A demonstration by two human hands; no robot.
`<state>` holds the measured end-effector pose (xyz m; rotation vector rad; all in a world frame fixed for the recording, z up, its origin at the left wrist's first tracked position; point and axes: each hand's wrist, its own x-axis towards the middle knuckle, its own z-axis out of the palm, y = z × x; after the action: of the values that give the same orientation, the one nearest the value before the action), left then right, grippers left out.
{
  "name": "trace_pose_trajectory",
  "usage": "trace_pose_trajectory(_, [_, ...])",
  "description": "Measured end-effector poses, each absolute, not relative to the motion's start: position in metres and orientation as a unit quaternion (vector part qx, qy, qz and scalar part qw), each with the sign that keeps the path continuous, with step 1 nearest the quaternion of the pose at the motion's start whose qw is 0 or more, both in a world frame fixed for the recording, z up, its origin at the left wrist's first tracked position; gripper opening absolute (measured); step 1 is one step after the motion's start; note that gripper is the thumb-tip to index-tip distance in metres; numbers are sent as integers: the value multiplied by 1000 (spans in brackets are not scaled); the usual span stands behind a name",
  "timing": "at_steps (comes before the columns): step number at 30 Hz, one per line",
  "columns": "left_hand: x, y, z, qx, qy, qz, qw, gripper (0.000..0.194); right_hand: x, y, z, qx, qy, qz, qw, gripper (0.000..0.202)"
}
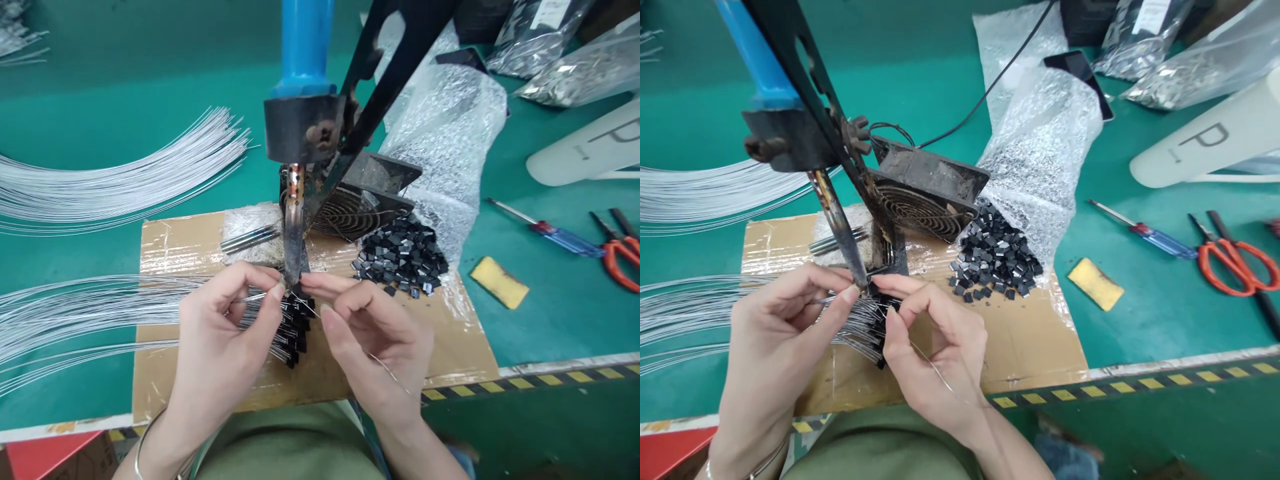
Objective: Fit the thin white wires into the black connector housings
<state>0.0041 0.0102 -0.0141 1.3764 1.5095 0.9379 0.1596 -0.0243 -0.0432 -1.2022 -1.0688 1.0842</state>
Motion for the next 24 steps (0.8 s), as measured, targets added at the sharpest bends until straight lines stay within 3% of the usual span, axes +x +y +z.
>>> trace_pose_trajectory(24, [4,10,-16,562,603,377,422,13,159,-25,-45,-526,-472,441,553,18])
